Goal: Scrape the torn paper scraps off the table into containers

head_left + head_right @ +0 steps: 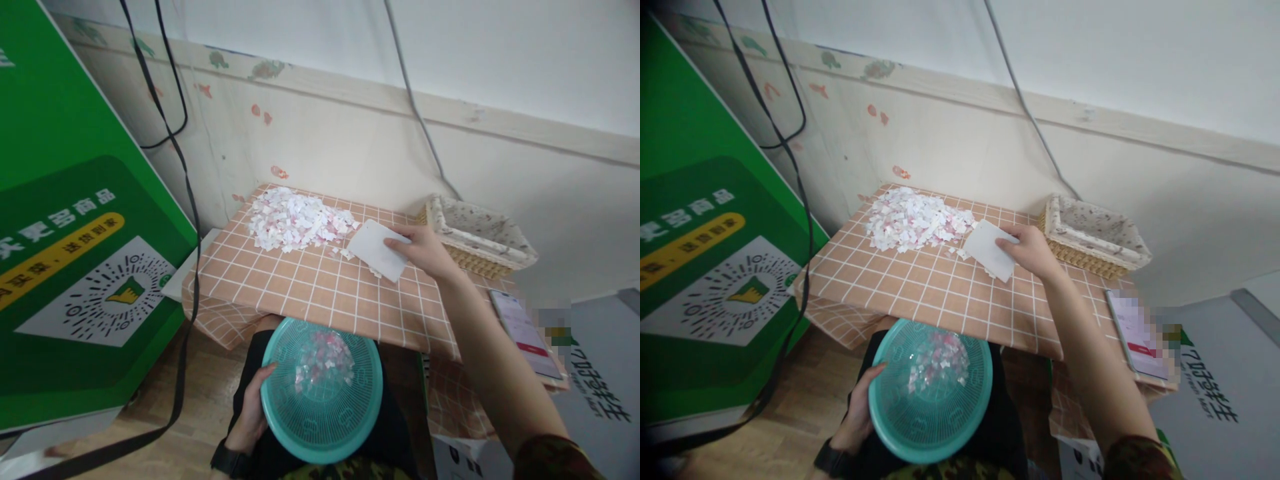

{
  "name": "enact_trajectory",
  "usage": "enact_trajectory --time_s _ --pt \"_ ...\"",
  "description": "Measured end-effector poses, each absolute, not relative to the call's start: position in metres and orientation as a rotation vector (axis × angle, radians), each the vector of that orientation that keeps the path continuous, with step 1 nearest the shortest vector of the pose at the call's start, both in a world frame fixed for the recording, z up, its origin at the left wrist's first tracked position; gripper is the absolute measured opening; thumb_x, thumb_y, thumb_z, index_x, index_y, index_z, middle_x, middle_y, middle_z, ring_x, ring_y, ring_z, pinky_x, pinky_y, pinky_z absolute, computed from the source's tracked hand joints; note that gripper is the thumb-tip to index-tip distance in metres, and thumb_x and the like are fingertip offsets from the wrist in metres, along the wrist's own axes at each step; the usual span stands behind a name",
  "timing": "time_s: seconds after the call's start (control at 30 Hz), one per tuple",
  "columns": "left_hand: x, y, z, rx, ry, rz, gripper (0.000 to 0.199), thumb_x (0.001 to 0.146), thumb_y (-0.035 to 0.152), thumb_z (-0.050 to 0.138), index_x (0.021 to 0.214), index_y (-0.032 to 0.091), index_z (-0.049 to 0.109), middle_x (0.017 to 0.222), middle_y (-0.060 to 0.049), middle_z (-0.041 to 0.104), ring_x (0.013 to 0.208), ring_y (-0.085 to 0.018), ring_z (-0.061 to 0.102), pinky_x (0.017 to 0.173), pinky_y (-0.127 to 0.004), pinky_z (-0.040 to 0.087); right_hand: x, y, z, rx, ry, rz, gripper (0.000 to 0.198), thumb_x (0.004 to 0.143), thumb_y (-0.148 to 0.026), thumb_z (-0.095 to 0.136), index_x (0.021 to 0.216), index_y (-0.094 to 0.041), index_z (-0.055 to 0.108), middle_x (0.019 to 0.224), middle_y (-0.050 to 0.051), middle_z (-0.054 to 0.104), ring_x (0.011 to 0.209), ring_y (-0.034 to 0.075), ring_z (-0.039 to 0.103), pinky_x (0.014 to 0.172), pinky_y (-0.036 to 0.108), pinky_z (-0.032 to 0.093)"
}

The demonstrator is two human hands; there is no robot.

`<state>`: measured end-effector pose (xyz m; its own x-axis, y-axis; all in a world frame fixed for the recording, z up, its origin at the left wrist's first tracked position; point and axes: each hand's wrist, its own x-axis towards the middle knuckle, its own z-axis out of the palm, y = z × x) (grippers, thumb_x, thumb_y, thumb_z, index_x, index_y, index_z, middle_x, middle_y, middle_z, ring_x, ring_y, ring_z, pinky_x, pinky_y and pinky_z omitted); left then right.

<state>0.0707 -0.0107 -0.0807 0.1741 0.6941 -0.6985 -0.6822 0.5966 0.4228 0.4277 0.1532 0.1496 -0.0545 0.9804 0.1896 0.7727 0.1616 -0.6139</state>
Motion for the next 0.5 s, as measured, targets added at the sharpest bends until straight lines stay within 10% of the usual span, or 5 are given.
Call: enact_trajectory --time_s 0.5 --pt "0.069 -0.009 -0.088 -0.007 1.052 0.955 0.021 0.06 0.028 0.081 0.072 0.011 0.076 0.07 -0.008 0.075 0.061 -0.023 0.069 0.065 -0.035 0.058 0.436 0.146 0.149 -1.675 -1.881 0.571 0.038 0.081 -0.036 0.061 0.11 -0.014 0.076 0.096 0.006 0.076 0.081 0.024 0.068 0.066 0.031 0.052"
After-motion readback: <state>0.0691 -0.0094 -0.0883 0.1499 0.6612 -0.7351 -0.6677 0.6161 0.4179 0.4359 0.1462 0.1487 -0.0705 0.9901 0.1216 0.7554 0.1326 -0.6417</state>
